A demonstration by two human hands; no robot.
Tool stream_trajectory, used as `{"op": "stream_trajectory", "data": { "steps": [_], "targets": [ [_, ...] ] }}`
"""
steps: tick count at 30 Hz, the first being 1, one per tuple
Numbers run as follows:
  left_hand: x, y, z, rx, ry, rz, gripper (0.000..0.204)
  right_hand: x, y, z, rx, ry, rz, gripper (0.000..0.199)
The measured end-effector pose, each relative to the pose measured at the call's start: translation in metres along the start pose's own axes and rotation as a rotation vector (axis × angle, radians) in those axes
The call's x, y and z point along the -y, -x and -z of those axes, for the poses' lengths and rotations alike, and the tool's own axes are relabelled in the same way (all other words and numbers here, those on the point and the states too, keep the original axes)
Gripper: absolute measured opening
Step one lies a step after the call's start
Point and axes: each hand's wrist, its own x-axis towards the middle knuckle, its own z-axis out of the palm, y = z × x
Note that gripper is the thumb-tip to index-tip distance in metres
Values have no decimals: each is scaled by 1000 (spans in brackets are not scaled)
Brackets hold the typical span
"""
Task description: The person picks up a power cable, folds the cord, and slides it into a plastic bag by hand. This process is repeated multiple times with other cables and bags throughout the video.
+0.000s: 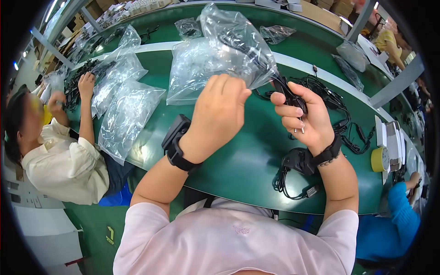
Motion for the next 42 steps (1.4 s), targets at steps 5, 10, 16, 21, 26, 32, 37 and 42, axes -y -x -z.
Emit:
{"op": "stream_trajectory", "data": {
  "steps": [5,10,16,21,26,32,37,42],
  "targets": [
    [-8,5,-1,132,183,-129,8,-17,-3,-7,14,-32,26,30],
    [-25,-6,13,-65,309,-10,7,-24,-12,0,-114,869,683,42],
    [26,-10,27,-164,220,419,16,-3,0,-8,-61,802,251,35],
    [14,7,20,-88,248,519,46,-16,-7,-6,-151,886,375,38],
    [6,7,0,-100,414,630,31,-39,-11,-4,-86,1072,522,40],
    [26,13,4,-162,428,567,12,-10,-3,-7,-117,822,239,37],
    [39,16,-2,-261,-91,251,12,-6,-3,-4,-73,690,76,34],
    [14,19,-4,-137,214,593,17,-6,1,1,-9,300,82,27]
  ]
}}
